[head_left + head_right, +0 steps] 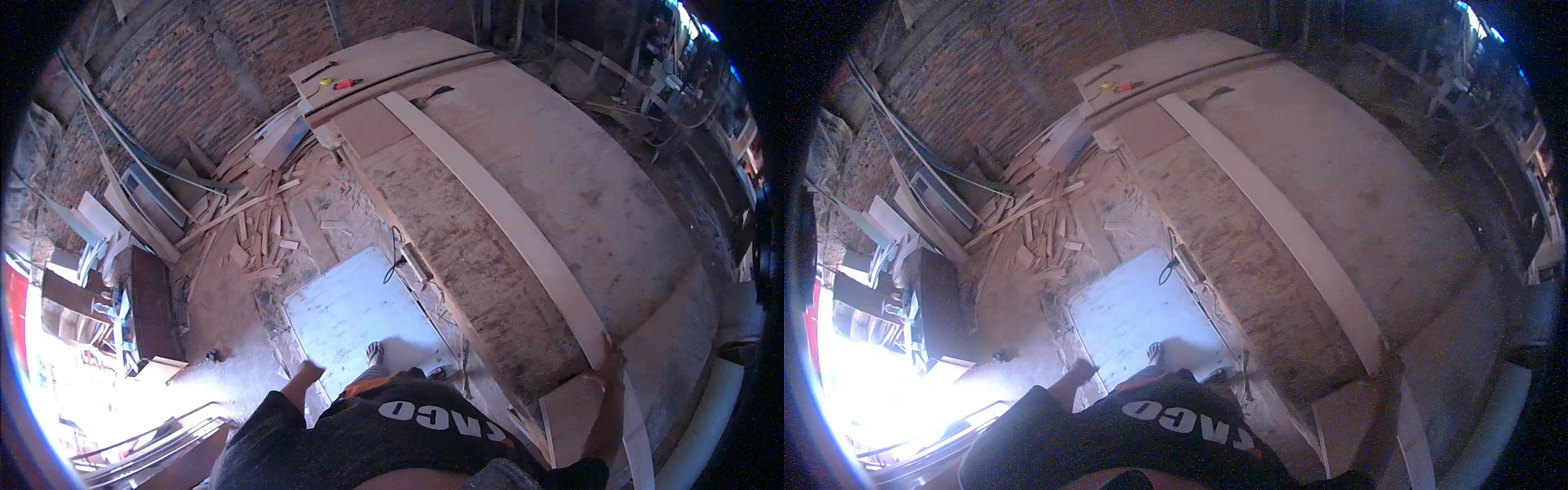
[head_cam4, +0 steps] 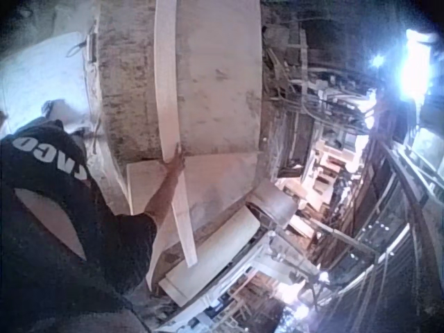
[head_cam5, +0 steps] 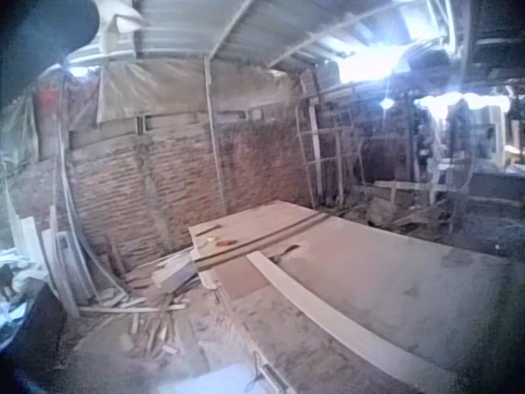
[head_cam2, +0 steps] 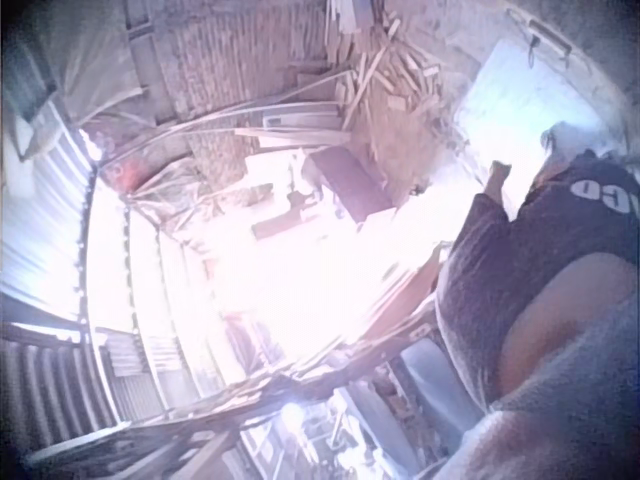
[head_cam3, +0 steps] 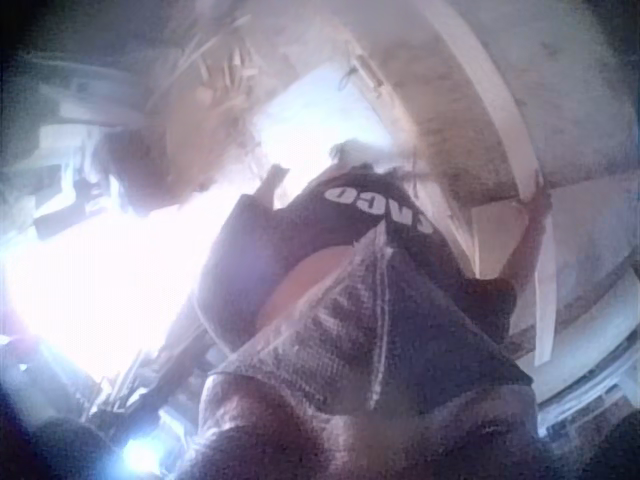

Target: The person positions and aligns wooden planks on a workbench, uses a hammer to tap pieces into place, and measures the assembly with a tape measure. The person repeatedly adjusts the planks and checks alignment throughout the process.

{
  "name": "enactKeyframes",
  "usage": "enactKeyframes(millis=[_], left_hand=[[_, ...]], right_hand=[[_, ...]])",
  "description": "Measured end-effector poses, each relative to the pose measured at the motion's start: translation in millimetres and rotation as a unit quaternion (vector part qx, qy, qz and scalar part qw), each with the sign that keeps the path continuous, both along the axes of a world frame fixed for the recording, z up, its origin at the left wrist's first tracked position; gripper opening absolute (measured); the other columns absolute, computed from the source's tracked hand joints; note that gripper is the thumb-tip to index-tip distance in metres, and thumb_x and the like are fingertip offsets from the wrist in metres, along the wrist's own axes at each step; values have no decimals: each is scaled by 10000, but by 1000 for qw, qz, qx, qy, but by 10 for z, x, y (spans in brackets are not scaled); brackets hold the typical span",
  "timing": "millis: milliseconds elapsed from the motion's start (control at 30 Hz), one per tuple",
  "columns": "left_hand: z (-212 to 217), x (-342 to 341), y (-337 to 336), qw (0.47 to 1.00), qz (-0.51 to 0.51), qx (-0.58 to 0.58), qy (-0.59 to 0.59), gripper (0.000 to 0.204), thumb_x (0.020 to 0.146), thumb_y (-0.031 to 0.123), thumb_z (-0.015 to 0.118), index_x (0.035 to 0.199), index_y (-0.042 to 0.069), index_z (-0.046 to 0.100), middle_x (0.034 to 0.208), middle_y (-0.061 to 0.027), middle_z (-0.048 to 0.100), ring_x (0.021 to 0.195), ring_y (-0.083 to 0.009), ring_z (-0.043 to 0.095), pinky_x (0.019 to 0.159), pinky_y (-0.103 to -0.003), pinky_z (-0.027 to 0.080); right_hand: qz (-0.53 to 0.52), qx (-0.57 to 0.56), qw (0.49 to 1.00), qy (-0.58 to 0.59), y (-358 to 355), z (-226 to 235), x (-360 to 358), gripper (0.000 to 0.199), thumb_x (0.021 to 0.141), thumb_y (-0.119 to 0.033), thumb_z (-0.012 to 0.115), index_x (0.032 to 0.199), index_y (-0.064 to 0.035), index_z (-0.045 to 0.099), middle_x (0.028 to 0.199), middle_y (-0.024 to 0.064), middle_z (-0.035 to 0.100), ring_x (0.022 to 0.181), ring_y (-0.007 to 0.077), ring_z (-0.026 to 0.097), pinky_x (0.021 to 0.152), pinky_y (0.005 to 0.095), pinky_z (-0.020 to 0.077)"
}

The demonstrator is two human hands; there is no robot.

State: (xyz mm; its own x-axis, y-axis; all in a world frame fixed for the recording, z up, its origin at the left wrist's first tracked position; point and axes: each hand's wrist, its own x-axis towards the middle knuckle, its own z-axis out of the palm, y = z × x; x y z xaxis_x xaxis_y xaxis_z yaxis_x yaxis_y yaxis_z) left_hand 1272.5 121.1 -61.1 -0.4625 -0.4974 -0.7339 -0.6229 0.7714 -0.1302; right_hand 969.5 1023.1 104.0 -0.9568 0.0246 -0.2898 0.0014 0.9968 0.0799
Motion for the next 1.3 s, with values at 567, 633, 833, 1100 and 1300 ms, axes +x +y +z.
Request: enactKeyframes(millis=[567, 633, 833, 1100, 1300], left_hand=[[482, 251, -489, 861, 436, 257, 47, 379, 941, 427, 736, 1066, 82, 643, 1000, -80, 684, 796, -259, 665, 658, -454, 507], [246, 104, -853, 865, 443, 238, 11, 427, 938, 451, 741, 1122, 78, 643, 1055, -90, 701, 830, -271, 675, 676, -471, 517], [-578, -382, -2352, 947, 193, 177, 187, 355, 811, 337, 806, 1048, 75, 762, 978, -166, 764, 915, -330, 734, 807, -445, 579], [293, -2592, -3481, 921, 48, 14, 386, 319, 888, 318, 721, 965, 12, 768, 988, -215, 754, 938, -374, 731, 867, -449, 573], [668, -4156, -3826, 846, 80, 89, 519, 208, 919, 182, 705, 1007, -2, 748, 844, -146, 738, 771, -288, 715, 726, -397, 567]], right_hand=[[-183, 96, 975, 80, -1439, -351, -110, 1216, 616, -279, 972, 1620, -314, 285, 1604, 151, 399, 1529, 400, 274, 1140, 697, 326], [-142, -5, 977, 160, -2076, -481, -88, 1067, 715, -324, 898, 1612, -261, 324, 1610, 164, 385, 1530, 398, 272, 1166, 691, 270], [-41, 38, 949, 309, -4028, -1375, 69, 900, 787, -424, 813, 1546, -117, 440, 1617, 212, 368, 1496, 429, 315, 1199, 645, 226], [8, -157, 975, 155, -6906, -200, -692, 886, 748, -316, 865, 1516, -121, 469, 1541, 244, 398, 1431, 464, 365, 1154, 627, 282], [-38, -197, 974, 102, -7680, -277, -1768, 967, 734, -396, 858, 1554, -132, 419, 1588, 242, 362, 1481, 460, 311, 1183, 641, 248]])
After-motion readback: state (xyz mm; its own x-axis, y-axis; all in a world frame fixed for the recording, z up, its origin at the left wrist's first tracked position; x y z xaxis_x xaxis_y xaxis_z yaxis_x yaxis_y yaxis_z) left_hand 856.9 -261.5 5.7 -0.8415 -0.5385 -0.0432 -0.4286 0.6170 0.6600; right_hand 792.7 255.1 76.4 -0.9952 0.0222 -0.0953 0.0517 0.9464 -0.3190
